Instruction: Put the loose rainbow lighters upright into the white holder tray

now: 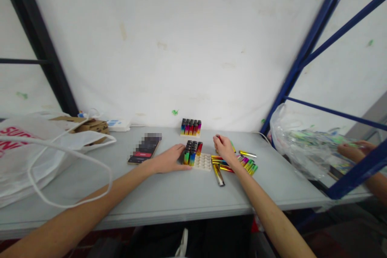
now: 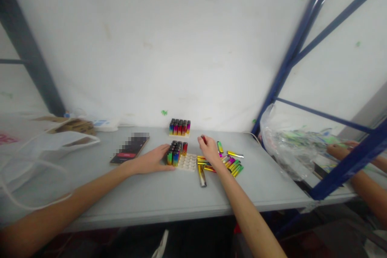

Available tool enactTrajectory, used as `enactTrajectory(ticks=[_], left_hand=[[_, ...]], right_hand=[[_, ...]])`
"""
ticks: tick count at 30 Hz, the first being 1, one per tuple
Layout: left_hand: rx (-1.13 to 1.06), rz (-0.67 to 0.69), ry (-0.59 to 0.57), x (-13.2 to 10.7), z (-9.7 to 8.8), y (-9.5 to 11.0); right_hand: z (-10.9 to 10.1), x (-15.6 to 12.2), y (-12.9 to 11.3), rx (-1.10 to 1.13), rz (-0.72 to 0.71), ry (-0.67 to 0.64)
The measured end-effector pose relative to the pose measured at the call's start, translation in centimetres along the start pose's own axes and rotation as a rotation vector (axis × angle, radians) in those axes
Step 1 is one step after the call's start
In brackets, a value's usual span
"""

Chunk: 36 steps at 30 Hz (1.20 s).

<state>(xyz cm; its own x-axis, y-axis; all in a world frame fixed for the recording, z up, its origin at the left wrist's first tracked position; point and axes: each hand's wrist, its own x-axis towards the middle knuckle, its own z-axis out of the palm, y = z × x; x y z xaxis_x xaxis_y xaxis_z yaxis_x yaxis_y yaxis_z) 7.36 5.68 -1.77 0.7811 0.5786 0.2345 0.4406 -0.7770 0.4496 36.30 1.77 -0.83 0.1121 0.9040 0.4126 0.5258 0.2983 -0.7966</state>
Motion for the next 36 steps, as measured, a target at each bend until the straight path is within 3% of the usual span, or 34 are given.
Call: enactTrajectory(ticks=[5, 11, 20, 30, 36], left_hand=[[0.015, -0.012, -0.018, 0.1, 0.0, 0.1], [0.000, 0.022, 0.008, 0.0, 0.0, 0.1], [-0.008, 0.032, 0.001, 0.0, -0.1, 0.4], [0.002, 0.036, 0.007, 0.1, 0.2, 0.1], [0.002, 0.012, -0.009, 0.0, 0.1, 0.1]], right_hand=[[-0.7, -0.3, -0.7, -0.023, -0.077, -0.147], [-1.6, -0.6, -2.0, -0.300, -0.338, -0.199], [-1.4, -1.3, -3.0, -0.089, -0.153, -0.390], [0.3, -1.0, -2.5, -0.475, -0.356, -0.447], [-0.2, -0.8, -2.2, -0.549, -0.317, -0.484]])
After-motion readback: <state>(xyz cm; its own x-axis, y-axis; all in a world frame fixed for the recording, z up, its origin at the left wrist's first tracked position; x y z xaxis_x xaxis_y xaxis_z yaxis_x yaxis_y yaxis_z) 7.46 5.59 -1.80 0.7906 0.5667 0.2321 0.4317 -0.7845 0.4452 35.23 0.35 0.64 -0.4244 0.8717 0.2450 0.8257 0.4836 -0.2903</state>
